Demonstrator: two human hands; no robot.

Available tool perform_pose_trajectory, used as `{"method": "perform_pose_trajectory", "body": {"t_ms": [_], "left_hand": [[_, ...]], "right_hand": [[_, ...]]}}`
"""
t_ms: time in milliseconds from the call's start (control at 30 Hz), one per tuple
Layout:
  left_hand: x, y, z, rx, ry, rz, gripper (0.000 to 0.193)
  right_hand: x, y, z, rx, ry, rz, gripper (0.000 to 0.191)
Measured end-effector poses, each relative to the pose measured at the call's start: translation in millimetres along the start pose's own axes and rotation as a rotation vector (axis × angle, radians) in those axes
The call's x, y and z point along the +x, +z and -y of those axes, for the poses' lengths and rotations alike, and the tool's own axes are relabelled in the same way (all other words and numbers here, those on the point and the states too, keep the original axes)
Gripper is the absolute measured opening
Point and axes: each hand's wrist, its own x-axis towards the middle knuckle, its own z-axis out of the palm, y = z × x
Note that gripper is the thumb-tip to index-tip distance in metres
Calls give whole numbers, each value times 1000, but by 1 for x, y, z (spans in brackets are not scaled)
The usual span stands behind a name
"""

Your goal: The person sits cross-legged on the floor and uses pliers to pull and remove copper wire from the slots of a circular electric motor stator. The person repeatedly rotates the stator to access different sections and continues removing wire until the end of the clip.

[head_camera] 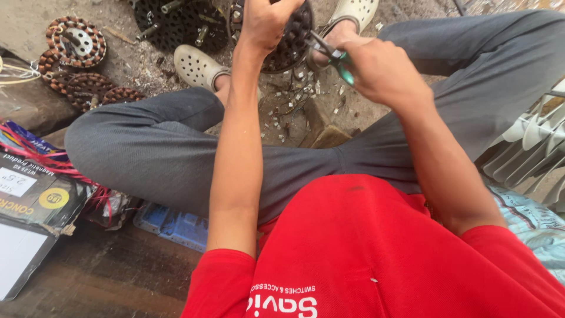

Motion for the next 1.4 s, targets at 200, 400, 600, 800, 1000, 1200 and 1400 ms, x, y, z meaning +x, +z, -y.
{"method": "perform_pose_trajectory", "body": {"t_ms": [200,400,600,800,1000,1200,1400], "left_hand": [[12,-8,-33,-56,-42,81,47],[9,-13,-48,-199,-121,59,44],[9,-9,-48,-162,-54,54,45],[9,-12,-43,-253,-67,79,47],[7,-10,-42,-234,-113,45,45],[8,-13,-43,-217,-101,51,45],[9,-12,-42,-228,-99,52,46]], "right_hand": [[22,28,-11,175,-90,-93,19],[22,55,-7,239,45,-103,28],[56,99,-16,459,46,-174,38],[49,101,-18,950,156,366,31],[41,65,-2,1387,129,636,30],[17,43,-14,1897,93,905,55],[8,39,-11,1447,219,536,55]]}}
